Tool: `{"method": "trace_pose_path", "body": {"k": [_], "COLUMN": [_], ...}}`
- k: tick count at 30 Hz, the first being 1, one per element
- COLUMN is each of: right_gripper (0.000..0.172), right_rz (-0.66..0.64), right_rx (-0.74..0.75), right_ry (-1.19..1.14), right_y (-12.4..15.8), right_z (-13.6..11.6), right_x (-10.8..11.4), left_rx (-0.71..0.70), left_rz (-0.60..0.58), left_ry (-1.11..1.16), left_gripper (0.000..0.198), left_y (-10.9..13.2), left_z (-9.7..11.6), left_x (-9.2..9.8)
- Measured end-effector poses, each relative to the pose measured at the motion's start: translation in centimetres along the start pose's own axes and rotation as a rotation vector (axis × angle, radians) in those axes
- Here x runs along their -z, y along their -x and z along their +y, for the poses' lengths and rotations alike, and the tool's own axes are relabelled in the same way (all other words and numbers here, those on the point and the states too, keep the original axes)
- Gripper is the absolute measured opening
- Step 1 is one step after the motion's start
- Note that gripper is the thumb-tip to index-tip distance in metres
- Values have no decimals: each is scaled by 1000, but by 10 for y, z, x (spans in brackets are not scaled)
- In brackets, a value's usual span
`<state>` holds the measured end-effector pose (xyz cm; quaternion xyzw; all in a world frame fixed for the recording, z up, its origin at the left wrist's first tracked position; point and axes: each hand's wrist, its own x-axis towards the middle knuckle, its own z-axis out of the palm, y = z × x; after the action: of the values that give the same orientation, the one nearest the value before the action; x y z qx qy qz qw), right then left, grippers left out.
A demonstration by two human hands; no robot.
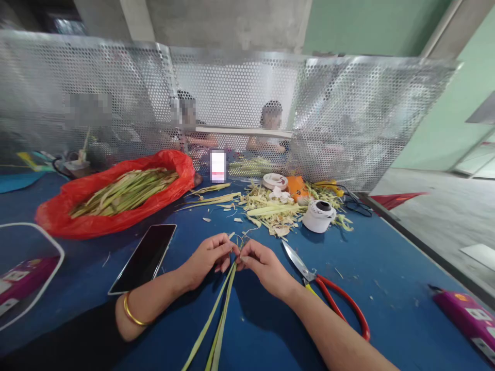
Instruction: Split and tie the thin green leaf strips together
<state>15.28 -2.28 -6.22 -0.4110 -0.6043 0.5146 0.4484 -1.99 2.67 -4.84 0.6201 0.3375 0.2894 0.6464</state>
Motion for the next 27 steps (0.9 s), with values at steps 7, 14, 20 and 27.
{"method": "trace_pose_path", "body": {"k": [7, 14, 20, 27], "right_gripper": [15, 16, 16, 19], "right_rz": [-12, -32, -8, 93], "right_rx": [59, 90, 70, 82], "right_ry": [164, 408, 461, 301], "right_y": [1, 6, 5, -1], "right_z": [-1, -9, -2, -3], "right_x": [1, -3, -3, 2], "left_rx": [-104, -167, -151, 23], "left_rz": [-46, 11, 44, -2], "left_ry": [-86, -408, -492, -215], "left_gripper": [27, 24, 23, 21], "left_y": [-1, -2, -2, -1], "left_z": [-2, -3, -2, -3], "left_x": [0, 3, 4, 2]}}
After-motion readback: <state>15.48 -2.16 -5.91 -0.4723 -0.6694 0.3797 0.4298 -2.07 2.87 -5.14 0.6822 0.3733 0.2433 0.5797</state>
